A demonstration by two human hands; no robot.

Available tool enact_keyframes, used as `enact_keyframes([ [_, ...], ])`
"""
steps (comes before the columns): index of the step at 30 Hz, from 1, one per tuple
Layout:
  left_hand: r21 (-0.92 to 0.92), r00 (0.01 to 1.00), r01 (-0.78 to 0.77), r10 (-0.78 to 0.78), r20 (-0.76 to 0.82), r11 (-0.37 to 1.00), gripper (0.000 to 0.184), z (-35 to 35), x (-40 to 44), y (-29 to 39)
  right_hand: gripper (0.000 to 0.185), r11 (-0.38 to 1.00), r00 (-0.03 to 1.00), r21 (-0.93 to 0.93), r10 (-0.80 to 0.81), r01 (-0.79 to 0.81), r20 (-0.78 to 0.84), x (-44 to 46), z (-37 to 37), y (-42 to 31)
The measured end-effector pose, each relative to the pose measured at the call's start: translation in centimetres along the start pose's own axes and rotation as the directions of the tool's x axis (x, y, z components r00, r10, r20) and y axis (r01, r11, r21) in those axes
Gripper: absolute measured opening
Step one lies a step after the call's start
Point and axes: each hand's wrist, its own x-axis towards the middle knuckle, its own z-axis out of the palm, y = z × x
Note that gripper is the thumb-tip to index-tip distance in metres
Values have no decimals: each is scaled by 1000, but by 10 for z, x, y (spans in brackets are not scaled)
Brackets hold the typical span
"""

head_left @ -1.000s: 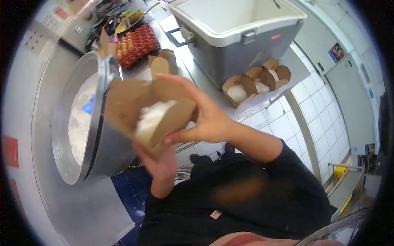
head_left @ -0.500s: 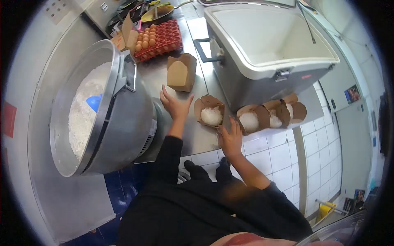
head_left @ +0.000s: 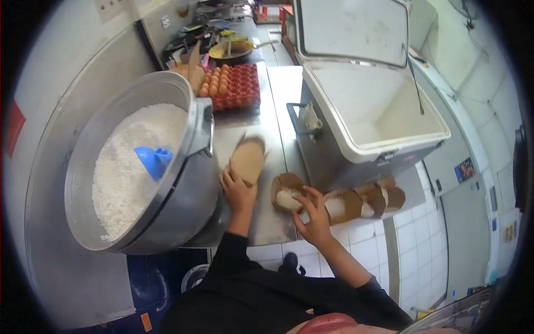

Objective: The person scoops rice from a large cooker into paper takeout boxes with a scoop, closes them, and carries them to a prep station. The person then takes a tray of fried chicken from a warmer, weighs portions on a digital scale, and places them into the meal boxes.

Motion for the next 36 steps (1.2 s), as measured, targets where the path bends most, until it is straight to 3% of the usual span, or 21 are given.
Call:
enact_keyframes([
  [1,158,997,-72,72,7,985,87,-15,-6,3,42,1000,999,-1,-27,27,45,12,3,-2],
  [3,127,996,-78,73,46,989,90,-33,-16,6,45,998,987,-5,-67,69,146,28,9,-5],
  [4,113,995,-81,74,72,990,92,-41,-21,7,46,1000,986,9,-18,17,165,33,12,-7],
  [7,-174,998,-61,55,-39,983,94,-64,-26,12,50,993,976,43,95,-106,195,52,19,-16],
  [9,-263,997,-66,55,-47,963,94,-89,-36,21,55,990,974,50,122,-133,190,69,16,-21],
  [12,-308,999,-44,36,-29,950,96,-118,-59,22,58,998,966,31,-58,52,253,85,26,10],
  [15,-368,999,-33,19,-43,929,98,-129,-78,6,47,988,839,-12,-127,157,530,102,20,25],
  [18,-362,996,-66,38,-83,930,98,-145,-97,-19,40,989,910,-34,-116,141,398,109,29,33],
  [20,-336,976,-181,128,-175,924,95,-153,-109,-40,41,968,905,-213,-33,136,425,122,11,1],
  [22,-292,914,-362,275,-298,885,92,-161,-122,-66,42,941,913,-317,23,118,408,128,1,-30],
  [25,-117,785,-454,335,-521,883,81,-188,-130,-83,47,916,936,-389,50,96,348,145,13,-41],
  [27,-18,707,-447,341,-619,894,79,-207,-135,-100,38,943,967,-222,-230,250,112,162,12,-70],
  [30,80,626,-373,314,-714,924,75,-235,-151,-135,23,949,955,115,-287,294,-74,192,-1,-154],
  [32,130,591,-311,299,-749,942,73,-253,-163,-165,20,919,928,141,-373,369,0,209,-1,-195],
  [35,182,548,-197,262,-795,963,69,-280,-184,-215,23,793,773,61,-605,606,191,231,17,-248],
  [36,186,537,-161,244,-807,969,68,-287,-191,-231,24,777,743,-21,-592,629,312,236,27,-261],
])
